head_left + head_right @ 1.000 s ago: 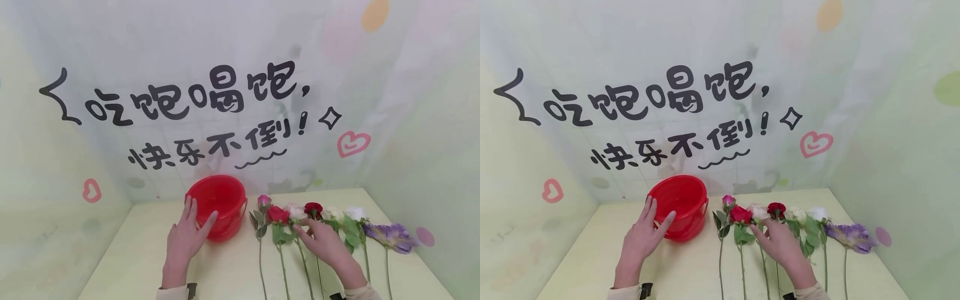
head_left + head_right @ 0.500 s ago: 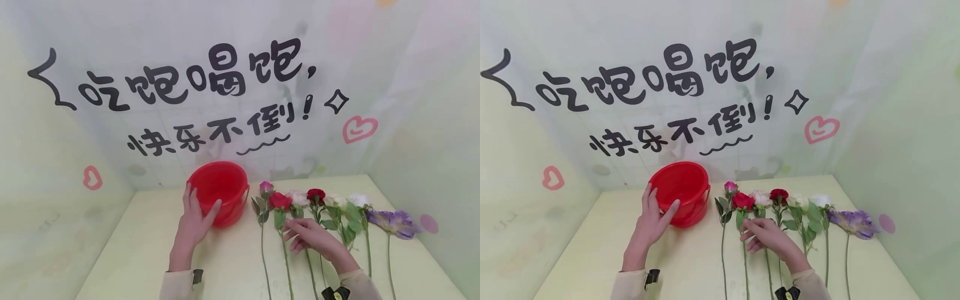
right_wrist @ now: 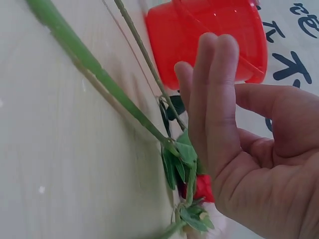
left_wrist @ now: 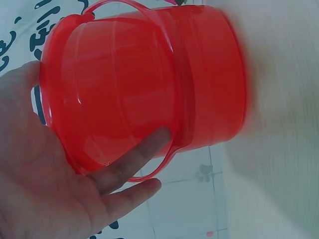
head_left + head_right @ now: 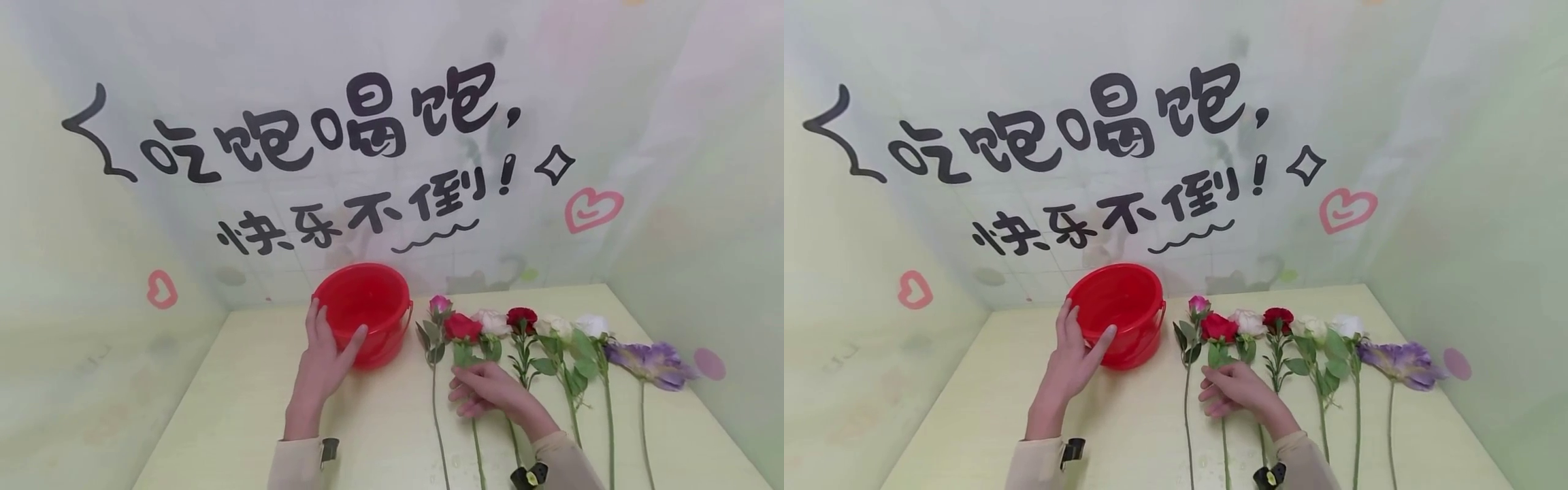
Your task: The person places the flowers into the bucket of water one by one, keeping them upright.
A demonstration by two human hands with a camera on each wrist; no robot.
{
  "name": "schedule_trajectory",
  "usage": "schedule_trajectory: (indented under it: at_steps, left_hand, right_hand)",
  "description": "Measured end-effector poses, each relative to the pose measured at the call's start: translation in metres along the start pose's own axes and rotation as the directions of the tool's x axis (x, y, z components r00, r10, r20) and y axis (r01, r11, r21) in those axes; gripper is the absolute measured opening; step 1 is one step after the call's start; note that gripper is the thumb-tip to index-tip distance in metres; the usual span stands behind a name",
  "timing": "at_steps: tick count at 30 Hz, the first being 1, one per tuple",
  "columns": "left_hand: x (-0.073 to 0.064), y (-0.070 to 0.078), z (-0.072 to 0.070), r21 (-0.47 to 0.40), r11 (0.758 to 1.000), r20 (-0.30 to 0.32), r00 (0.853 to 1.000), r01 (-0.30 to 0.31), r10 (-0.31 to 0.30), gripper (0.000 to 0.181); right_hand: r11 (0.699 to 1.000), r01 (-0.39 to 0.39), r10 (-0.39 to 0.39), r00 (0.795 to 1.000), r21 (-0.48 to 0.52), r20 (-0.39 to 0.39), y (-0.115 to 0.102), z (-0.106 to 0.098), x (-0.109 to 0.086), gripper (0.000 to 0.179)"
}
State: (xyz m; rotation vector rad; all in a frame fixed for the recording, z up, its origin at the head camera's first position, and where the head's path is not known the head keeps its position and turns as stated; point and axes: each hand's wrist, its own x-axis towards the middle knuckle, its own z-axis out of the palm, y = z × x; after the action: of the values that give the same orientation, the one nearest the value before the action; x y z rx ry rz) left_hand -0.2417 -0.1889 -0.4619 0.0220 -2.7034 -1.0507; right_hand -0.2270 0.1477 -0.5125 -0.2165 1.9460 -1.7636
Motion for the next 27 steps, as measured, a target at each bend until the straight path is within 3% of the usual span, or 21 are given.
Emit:
schedule_trajectory:
  at_steps: [6,14,19,27]
  left_hand:
    - [0.000,0.001,0.002,0.008,1.000,-0.005,1.000,0.010,-0.010,0.116]
    - [0.001,0.002,0.001,0.005,1.000,-0.003,1.000,0.017,-0.017,0.117]
    - [0.001,0.003,0.000,-0.002,1.000,-0.005,1.000,0.021,-0.021,0.117]
    - [-0.001,0.003,-0.001,-0.012,1.000,0.000,1.000,0.024,-0.024,0.116]
  right_hand:
    - [1.000,-0.007,0.007,1.000,0.004,0.010,-0.002,0.007,0.010,0.057]
    - [0.999,-0.005,0.004,1.000,-0.053,-0.018,0.000,0.016,0.025,0.045]
    - [0.991,0.004,-0.015,0.997,-0.134,-0.080,0.001,0.023,0.038,0.034]
    - [0.969,-0.045,-0.005,0.979,-0.243,-0.204,0.002,0.037,0.048,0.018]
